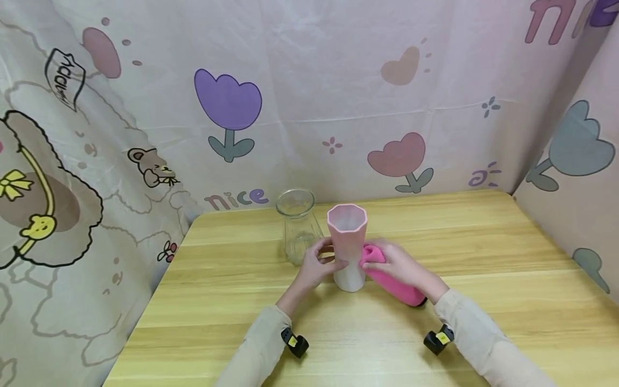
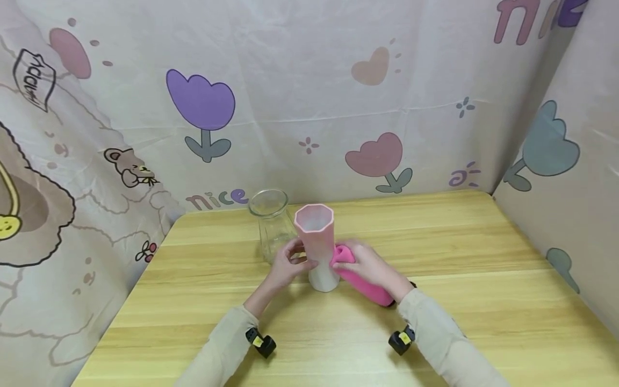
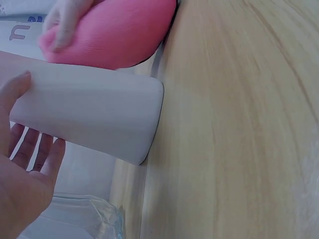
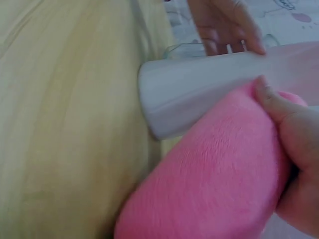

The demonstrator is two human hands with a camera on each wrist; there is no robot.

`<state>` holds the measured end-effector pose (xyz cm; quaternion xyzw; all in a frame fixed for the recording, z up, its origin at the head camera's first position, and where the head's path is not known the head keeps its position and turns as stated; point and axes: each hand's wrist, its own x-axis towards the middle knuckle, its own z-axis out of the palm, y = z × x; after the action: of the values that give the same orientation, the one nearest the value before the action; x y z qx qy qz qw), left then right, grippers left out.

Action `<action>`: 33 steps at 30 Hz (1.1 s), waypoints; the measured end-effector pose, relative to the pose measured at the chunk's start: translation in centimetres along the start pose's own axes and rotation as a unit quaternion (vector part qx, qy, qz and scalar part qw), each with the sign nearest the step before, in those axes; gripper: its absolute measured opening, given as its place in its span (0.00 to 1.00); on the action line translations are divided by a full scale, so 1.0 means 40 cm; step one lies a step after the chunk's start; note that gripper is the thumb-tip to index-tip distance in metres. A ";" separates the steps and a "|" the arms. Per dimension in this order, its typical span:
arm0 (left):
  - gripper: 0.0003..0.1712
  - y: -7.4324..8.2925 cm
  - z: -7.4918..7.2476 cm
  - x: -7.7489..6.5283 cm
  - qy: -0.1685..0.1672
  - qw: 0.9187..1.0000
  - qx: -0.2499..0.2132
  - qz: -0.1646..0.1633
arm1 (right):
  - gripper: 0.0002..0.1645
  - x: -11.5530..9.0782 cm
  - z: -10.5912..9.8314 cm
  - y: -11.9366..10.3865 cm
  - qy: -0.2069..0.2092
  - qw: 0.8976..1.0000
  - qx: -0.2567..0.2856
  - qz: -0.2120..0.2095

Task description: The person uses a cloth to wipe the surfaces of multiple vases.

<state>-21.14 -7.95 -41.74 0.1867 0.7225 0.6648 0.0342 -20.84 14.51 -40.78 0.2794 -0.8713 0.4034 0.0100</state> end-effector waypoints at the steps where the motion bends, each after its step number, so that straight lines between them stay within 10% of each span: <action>1: 0.33 -0.008 -0.001 0.002 0.000 1.000 0.004 0.002 | 0.28 0.000 0.003 0.003 -0.009 1.000 -0.007 -0.004; 10: 0.34 -0.010 0.004 0.002 0.001 1.000 0.022 0.005 | 0.20 0.000 0.015 0.015 -0.082 0.993 -0.082 -0.016; 15: 0.37 -0.002 0.024 -0.007 0.024 0.994 0.109 0.012 | 0.23 -0.004 -0.017 0.008 -0.037 0.998 -0.043 0.001; 20: 0.44 0.007 0.059 -0.013 0.093 0.977 0.190 0.008 | 0.32 -0.008 -0.049 0.000 0.041 0.999 -0.003 0.014; 27: 0.48 0.018 0.105 -0.019 0.199 0.935 0.295 -0.007 | 0.30 -0.016 -0.061 -0.002 0.102 0.995 0.011 0.010; 33: 0.47 0.005 0.129 -0.015 0.233 0.922 0.309 -0.019 | 0.29 -0.016 -0.063 -0.013 0.127 0.992 0.017 0.004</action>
<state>-19.00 -3.25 -42.23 0.0137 0.8829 0.4326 -0.1820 -20.56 16.31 -38.88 0.2224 -0.8572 0.4502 0.1146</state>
